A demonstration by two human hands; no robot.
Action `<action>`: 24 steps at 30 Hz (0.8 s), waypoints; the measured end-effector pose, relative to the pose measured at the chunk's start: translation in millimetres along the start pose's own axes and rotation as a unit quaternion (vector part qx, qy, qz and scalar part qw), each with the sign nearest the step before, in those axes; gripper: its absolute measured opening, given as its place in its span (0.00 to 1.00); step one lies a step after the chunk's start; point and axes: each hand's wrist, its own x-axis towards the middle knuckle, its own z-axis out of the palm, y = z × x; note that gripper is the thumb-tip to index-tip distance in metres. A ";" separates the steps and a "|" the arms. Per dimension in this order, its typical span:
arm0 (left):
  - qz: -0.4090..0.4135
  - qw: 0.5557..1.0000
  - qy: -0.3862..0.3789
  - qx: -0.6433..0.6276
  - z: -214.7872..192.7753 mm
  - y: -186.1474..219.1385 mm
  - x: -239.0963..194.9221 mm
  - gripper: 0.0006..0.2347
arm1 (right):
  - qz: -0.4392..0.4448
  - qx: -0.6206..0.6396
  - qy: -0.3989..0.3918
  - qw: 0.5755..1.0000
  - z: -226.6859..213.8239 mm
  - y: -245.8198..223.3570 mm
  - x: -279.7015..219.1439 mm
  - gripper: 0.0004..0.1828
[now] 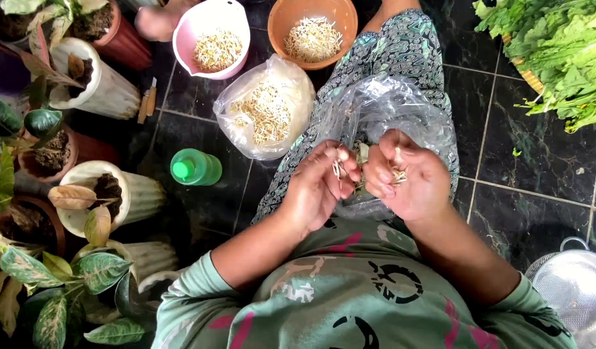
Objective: The person sits on a tiled floor and sorts bean sprouts by hand, separating them from husks and debris. They transfer the sprouts between a plastic bag and bowls, occasionally handling a green bottle and a plastic bag containing the sprouts.
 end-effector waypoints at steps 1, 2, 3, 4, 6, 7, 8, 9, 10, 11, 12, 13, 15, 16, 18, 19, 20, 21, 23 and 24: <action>0.000 1.000 0.001 0.000 -4.9 -1.9 1.5 0.08 | 0.001 0.000 0.000 1.000 -4.2 0.8 -1.0 0.07; 0.005 1.000 0.001 -0.015 -9.7 -3.8 3.2 0.08 | -0.006 -0.013 -0.011 1.000 -8.3 1.3 -2.1 0.08; 0.010 0.999 0.002 -0.030 -14.3 -5.9 5.0 0.08 | -0.012 -0.026 -0.022 0.999 -12.5 1.7 -3.2 0.10; 0.010 0.999 0.003 -0.030 -13.3 -4.2 5.5 0.08 | -0.012 -0.025 -0.021 0.999 -9.3 0.4 -2.8 0.10; 0.027 0.998 -0.006 -0.061 -11.5 -0.7 6.8 0.08 | -0.021 -0.025 -0.061 0.998 -2.9 -2.4 -1.8 0.09; 0.027 0.998 -0.006 -0.061 -10.4 0.5 6.9 0.08 | -0.021 -0.025 -0.061 0.998 -2.1 -3.3 -1.8 0.09; 0.031 0.998 -0.007 -0.061 -9.1 1.3 6.7 0.09 | -0.029 -0.032 -0.065 0.997 -1.4 -4.3 -2.1 0.11; 0.034 0.998 -0.008 -0.061 -7.9 2.2 6.6 0.10 | -0.038 -0.039 -0.068 0.996 -0.6 -5.2 -2.5 0.14; 0.034 0.998 -0.007 -0.061 -7.0 3.3 6.4 0.10 | -0.037 -0.038 -0.068 0.996 1.0 -4.2 -2.3 0.14; 0.041 0.997 -0.014 -0.057 -6.1 4.4 6.1 0.11 | -0.046 -0.067 -0.051 0.995 2.7 -3.2 -2.2 0.13; 0.048 0.997 -0.022 -0.053 -4.6 5.2 6.5 0.14 | -0.055 -0.096 -0.035 0.993 4.0 -2.9 -2.2 0.17; 0.047 0.997 -0.021 -0.053 -5.9 3.7 7.0 0.14 | -0.055 -0.096 -0.035 0.993 1.4 0.2 -2.1 0.17; 0.055 0.996 -0.015 -0.067 -8.8 0.9 7.8 0.11 | -0.069 -0.193 0.014 0.979 -3.3 6.4 -2.0 0.20; 0.055 0.996 -0.016 -0.067 -6.0 1.8 7.7 0.11 | -0.070 -0.194 0.014 0.979 15.7 7.3 0.3 0.20; 0.046 0.994 -0.052 -0.079 -0.7 3.1 6.8 0.16 | -0.055 -0.379 0.137 0.914 53.4 9.6 4.3 0.08; 0.046 0.994 -0.052 -0.079 1.1 3.4 6.4 0.16 | -0.055 -0.379 0.137 0.914 58.9 7.9 7.6 0.08; 0.043 0.992 -0.063 -0.096 3.0 3.5 5.7 0.20 | -0.073 -0.436 0.133 0.887 64.4 6.4 10.5 0.05; 0.040 0.990 -0.075 -0.113 4.9 3.5 5.3 0.25 | -0.091 -0.491 0.129 0.857 69.7 4.8 13.4 0.08; 0.029 0.990 -0.081 -0.112 4.3 3.3 5.1 0.27 | -0.099 -0.514 0.128 0.842 64.2 6.1 12.8 0.09; 0.020 0.990 -0.088 -0.112 4.3 3.6 5.5 0.30 | -0.108 -0.538 0.127 0.826 61.7 6.5 12.8 0.11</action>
